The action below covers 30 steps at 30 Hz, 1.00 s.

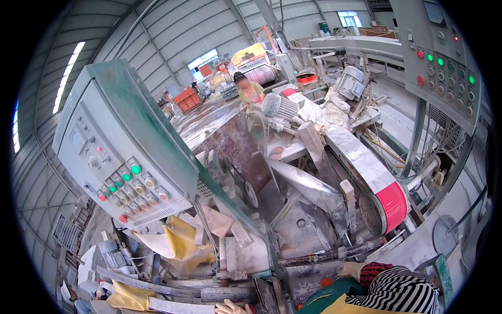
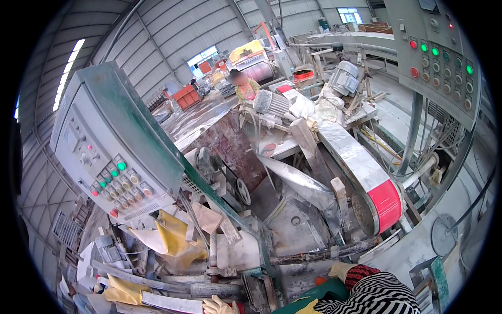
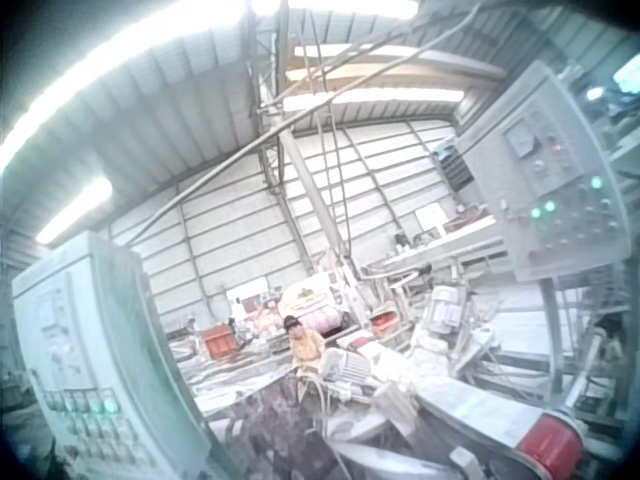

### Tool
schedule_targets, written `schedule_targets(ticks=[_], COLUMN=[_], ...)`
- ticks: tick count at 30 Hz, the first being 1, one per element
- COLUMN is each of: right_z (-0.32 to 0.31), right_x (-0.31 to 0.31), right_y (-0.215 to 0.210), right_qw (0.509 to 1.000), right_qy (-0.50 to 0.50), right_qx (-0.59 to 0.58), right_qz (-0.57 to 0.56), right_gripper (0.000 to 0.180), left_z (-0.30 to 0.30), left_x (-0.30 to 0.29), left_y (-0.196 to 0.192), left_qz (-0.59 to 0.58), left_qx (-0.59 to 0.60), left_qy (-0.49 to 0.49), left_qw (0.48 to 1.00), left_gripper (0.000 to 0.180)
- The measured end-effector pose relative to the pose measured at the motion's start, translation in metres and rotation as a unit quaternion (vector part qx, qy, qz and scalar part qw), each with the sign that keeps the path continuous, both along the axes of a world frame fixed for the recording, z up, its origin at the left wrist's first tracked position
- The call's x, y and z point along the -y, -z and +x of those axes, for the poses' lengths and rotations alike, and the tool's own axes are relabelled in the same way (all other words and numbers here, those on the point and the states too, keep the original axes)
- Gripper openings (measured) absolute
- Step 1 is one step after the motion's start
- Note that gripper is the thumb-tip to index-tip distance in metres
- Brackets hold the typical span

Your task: The person repeatedly picks up small white rectangular blocks and presses them against a moving sanding belt on a machine. The person handles the blocks one at a time, feeding them into the machine and removing them after brief contact with the belt.

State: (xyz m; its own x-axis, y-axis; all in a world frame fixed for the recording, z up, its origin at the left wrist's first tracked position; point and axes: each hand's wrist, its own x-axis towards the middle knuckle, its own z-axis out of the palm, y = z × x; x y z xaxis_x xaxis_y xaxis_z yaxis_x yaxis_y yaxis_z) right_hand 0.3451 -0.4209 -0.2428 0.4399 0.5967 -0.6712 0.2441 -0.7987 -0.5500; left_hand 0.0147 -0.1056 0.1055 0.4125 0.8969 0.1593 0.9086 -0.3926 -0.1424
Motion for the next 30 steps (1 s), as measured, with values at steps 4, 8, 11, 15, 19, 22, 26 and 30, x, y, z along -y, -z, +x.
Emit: schedule_targets(ticks=[4,8,11,15,19,22,26,30], right_z=[0.001,0.001,0.001,0.0,0.0,0.0,-0.001,-0.004], right_x=[0.001,0.001,0.001,0.001,0.0,-0.001,0.0,0.001], right_y=[-0.001,-0.002,-0.002,-0.002,-0.003,-0.003,-0.002,0.001], right_qw=[1.0,1.0,1.0,1.0,1.0,1.0,0.999,0.999], right_qy=[0.005,0.008,0.011,0.015,0.018,0.022,0.028,0.037], right_qx=[-0.004,-0.005,-0.007,-0.009,-0.011,-0.013,-0.015,-0.017], right_qz=[0.002,0.002,0.003,0.005,0.009,0.011,0.013,0.017], right_gripper=[0.045,0.045,0.045,0.045,0.045,0.045,0.045,0.045], left_z=[0.002,0.001,0.0,0.0,0.001,0.002,0.003,0.005], left_x=[0.003,0.005,0.006,0.007,0.009,0.012,0.016,0.019], left_y=[-0.001,0.004,0.008,0.012,0.012,0.012,0.012,0.01], left_qz=[-0.003,-0.007,-0.009,-0.012,-0.017,-0.01,-0.005,-0.002], left_qx=[-0.005,-0.004,-0.004,0.0,-0.004,-0.001,0.009,0.016], left_qy=[0.0,0.002,0.006,0.011,0.013,0.022,0.032,0.038], left_qw=[1.0,1.0,1.0,1.0,1.0,1.0,0.999,0.999], left_gripper=[0.085,0.085,0.085,0.085,0.084,0.083,0.082,0.082])
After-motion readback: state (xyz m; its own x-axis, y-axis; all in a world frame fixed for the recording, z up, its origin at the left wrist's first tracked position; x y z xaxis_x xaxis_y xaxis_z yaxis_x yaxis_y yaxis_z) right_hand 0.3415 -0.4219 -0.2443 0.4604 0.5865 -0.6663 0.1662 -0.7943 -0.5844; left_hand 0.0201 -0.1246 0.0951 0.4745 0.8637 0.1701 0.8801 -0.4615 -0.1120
